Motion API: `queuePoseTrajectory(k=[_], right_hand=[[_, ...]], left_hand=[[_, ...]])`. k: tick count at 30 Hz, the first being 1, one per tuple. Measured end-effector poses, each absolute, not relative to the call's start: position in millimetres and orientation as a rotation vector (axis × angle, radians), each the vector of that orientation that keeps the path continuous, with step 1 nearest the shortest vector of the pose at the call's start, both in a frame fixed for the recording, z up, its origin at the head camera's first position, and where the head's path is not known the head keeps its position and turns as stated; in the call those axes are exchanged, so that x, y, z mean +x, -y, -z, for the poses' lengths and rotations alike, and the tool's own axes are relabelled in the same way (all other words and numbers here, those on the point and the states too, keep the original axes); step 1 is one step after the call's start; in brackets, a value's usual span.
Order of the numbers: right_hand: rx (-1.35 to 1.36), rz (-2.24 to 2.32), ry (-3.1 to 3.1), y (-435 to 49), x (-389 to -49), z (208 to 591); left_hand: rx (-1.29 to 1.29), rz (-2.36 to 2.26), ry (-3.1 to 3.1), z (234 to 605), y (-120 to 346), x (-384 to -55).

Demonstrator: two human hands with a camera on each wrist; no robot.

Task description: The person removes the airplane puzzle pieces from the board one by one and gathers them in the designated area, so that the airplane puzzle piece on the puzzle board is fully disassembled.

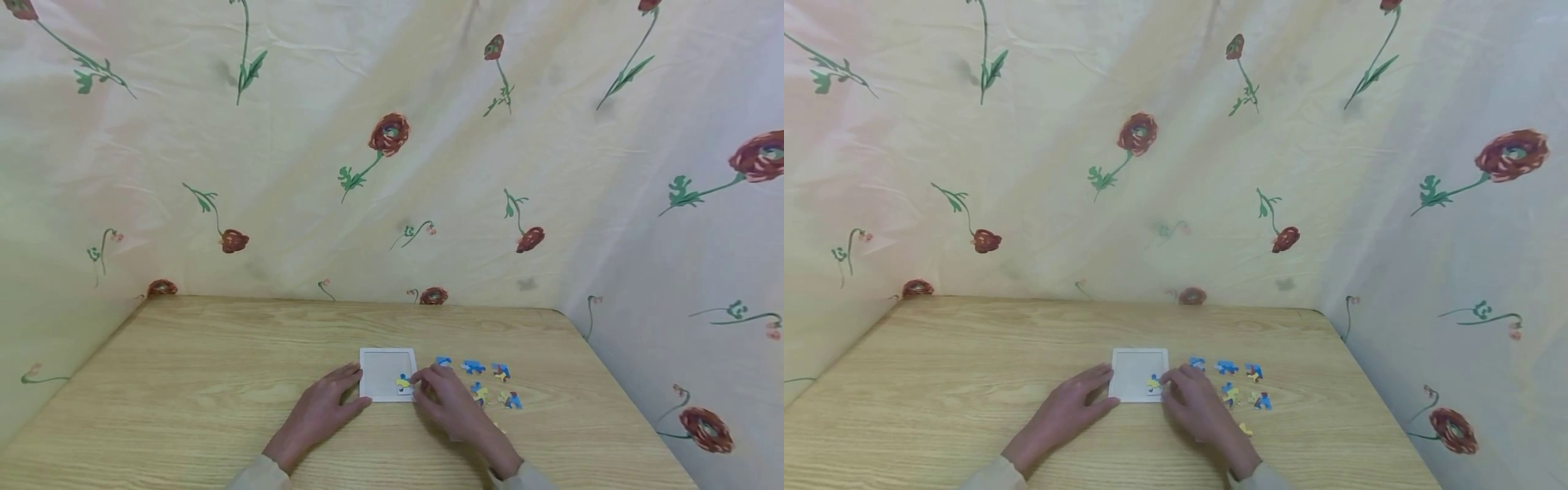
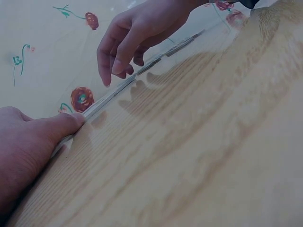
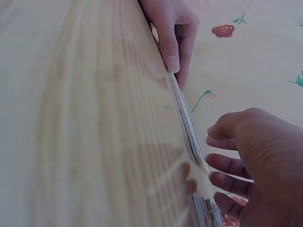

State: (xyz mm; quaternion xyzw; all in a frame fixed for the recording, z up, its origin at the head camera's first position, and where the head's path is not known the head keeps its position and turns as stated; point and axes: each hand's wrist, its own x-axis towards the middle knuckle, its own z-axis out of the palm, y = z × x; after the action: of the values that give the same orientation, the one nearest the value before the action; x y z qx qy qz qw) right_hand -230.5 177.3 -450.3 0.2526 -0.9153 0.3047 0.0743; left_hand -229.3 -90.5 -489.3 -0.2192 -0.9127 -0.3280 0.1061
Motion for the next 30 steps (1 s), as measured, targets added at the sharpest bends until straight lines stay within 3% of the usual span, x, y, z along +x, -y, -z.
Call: queuePoseTrajectory(k=[18,30], right_hand=[[0.713,-0.760,2.776,-159.7,-239.8,454.1],[0.650,-0.894,2.786,-157.2,-237.7,450.5]], left_hand=[[-0.654,0.965,2.688,489.7,91.7,-230.2],[-0.649,0.978,2.674,491.4,91.3,-228.7]])
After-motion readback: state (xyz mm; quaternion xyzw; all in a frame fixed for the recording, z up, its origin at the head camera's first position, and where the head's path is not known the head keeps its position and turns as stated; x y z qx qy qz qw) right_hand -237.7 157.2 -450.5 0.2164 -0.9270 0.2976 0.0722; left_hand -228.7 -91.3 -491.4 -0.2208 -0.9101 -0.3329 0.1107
